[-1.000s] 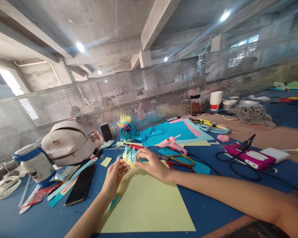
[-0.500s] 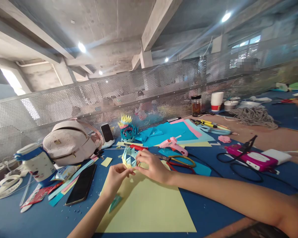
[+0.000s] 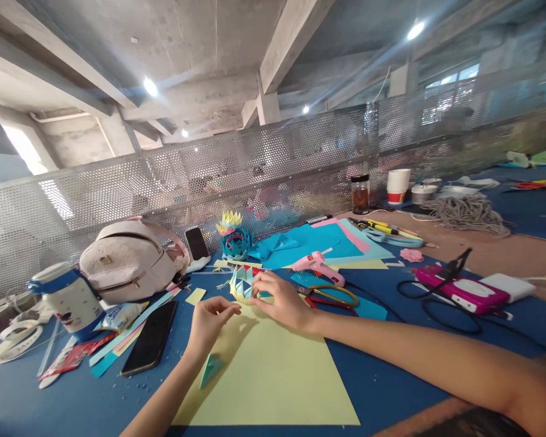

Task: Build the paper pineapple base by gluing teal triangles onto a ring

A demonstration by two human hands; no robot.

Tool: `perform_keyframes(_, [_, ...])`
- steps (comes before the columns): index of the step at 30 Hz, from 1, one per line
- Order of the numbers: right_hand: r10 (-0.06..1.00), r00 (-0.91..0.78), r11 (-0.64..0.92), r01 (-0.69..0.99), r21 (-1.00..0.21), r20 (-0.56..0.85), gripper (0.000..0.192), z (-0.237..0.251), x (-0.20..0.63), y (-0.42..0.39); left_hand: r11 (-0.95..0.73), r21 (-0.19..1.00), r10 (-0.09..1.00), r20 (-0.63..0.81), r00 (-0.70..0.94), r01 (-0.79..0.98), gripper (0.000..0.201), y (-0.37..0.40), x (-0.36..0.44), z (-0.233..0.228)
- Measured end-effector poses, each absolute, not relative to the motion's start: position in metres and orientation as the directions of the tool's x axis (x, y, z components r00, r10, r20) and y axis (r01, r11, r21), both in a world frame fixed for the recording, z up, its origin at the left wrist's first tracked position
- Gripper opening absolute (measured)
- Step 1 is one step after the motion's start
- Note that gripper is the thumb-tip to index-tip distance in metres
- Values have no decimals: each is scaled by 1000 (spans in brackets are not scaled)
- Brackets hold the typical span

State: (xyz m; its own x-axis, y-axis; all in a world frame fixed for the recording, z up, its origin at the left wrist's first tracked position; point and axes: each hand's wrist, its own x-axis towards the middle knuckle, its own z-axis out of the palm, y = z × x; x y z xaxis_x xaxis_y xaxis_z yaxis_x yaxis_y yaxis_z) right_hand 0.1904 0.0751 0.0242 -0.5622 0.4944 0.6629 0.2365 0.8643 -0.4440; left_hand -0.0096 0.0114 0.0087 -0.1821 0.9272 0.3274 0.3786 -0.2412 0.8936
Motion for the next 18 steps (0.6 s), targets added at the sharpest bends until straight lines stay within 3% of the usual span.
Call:
perform_keyframes(9, [440,-607,894,220,-391,662,7,25,191,69,-332,698,868,489,-84,634,41,2,-7,12])
perform_keyframes(14, [423,-616,903,224,-367,665,9,25,190,67,-324,670,856,509,-94,668,47,1,-7,10])
perform_keyframes(18, [403,-621,913,230,-336,672,11,24,190,67,-367,639,822,563,-86,676,40,1,-8,9])
